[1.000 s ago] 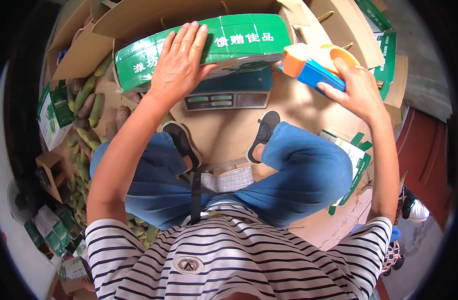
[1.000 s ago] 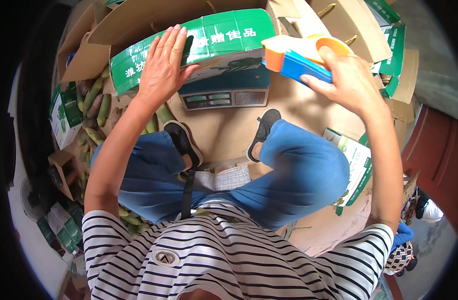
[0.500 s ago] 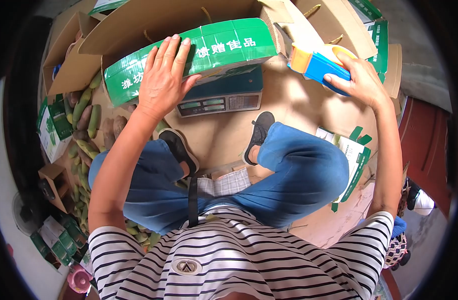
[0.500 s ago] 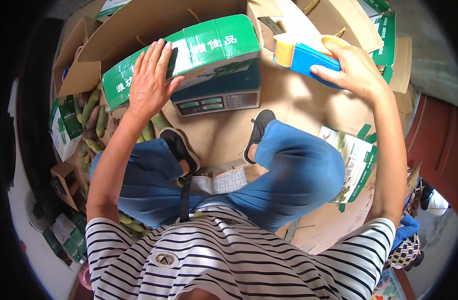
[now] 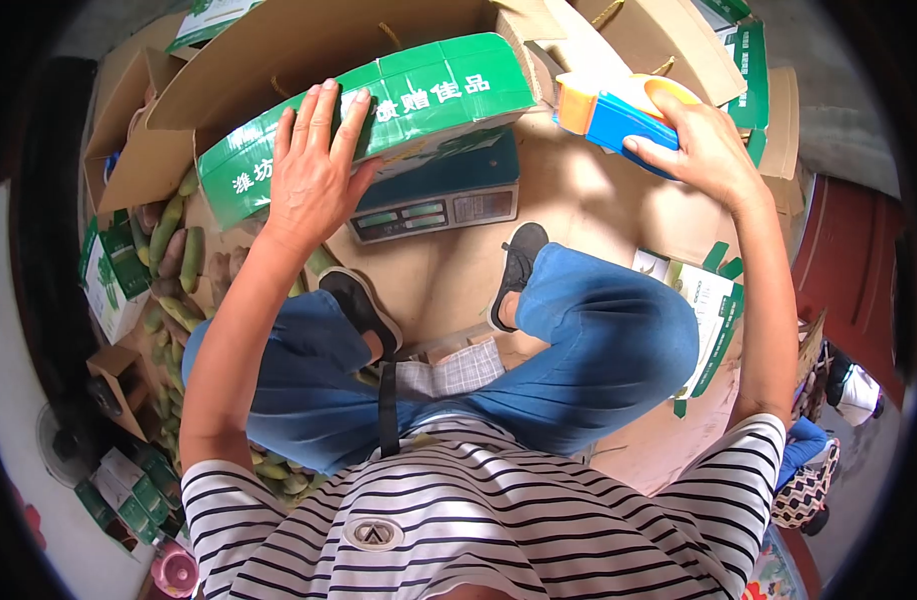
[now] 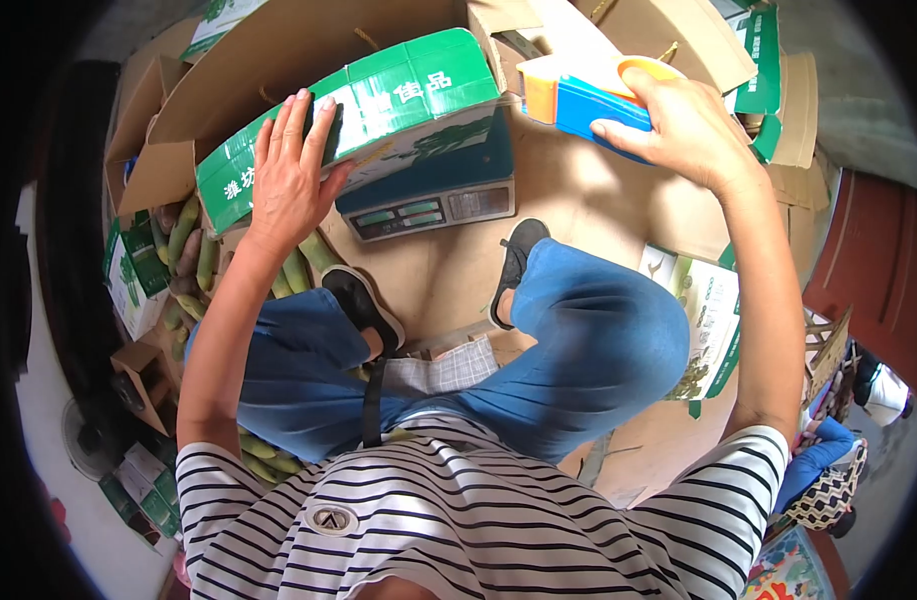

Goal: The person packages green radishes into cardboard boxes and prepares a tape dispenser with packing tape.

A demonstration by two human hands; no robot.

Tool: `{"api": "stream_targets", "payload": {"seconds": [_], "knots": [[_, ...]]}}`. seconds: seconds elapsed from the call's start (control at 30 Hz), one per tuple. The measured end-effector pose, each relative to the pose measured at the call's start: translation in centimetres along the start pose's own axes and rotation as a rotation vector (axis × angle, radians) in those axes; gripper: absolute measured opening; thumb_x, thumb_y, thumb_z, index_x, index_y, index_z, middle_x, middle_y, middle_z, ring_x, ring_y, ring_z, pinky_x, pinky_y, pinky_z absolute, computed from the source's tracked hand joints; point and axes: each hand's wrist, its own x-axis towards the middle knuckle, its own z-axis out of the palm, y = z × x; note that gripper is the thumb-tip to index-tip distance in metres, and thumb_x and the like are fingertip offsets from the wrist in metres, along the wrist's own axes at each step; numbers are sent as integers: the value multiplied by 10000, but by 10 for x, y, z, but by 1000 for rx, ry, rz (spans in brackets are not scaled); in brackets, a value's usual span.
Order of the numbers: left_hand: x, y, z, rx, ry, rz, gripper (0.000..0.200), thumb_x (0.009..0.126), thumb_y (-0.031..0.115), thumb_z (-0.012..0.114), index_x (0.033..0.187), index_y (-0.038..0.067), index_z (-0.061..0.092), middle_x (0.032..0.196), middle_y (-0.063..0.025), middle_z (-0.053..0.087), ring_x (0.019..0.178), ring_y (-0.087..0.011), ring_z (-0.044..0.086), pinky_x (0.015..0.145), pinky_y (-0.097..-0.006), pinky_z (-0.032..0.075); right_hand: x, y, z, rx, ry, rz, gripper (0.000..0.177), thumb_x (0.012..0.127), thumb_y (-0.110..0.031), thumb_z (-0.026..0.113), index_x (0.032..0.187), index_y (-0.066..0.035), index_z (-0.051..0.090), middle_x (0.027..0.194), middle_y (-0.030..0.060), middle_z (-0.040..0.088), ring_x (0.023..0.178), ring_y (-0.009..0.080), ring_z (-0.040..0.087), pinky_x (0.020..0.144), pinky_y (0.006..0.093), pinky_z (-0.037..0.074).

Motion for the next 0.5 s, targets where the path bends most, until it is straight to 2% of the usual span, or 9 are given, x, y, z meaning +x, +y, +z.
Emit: {"api": "stream_targets", "payload": {"seconds": [0.13, 0.2, 0.3, 0.4, 0.5], "knots": [[19, 31, -26, -2, -4, -20, 741, 782, 237, 697, 1441, 149, 368, 1483, -189, 315, 1373, -335, 310, 1106, -516, 219, -2, -2, 3, -32, -10, 18, 521, 806, -491, 640, 1013, -16, 589, 890, 196, 646, 861, 358, 634, 767, 432, 490], [39, 58, -28, -68, 58, 75, 697, 771, 260, 716, 1394, 149, 424, 1471, -159, 346, 1363, -312, 331, 1108, -508, 224, -2, -3, 6, -38, -4, 20, 530, 806, -488, 638, 1034, -12, 592, 908, 195, 652, 871, 359, 637, 778, 430, 494], [73, 94, -4, -91, 149, 173, 665, 765, 299, 731, 1353, 138, 465, 1440, -122, 396, 1345, -287, 357, 1100, -508, 240, -6, -6, 9, -41, 79, -13, 525, 805, -482, 643, 1031, -10, 594, 916, 191, 659, 878, 353, 642, 781, 431, 498], [100, 104, 22, -21, 142, 127, 683, 779, 332, 715, 1369, 121, 442, 1406, -113, 427, 1335, -284, 365, 1088, -536, 247, -11, -10, 8, -14, 84, 10, 521, 806, -473, 650, 1019, -1, 592, 873, 194, 663, 844, 351, 647, 764, 429, 502], [111, 99, 33, -20, 138, 107, 674, 800, 366, 694, 1386, 166, 428, 1396, -132, 427, 1337, -304, 358, 1080, -564, 253, -15, -10, 10, -20, 36, 74, 592, 805, -506, 645, 1145, -28, 565, 796, 184, 653, 804, 348, 643, 734, 452, 488]]}}
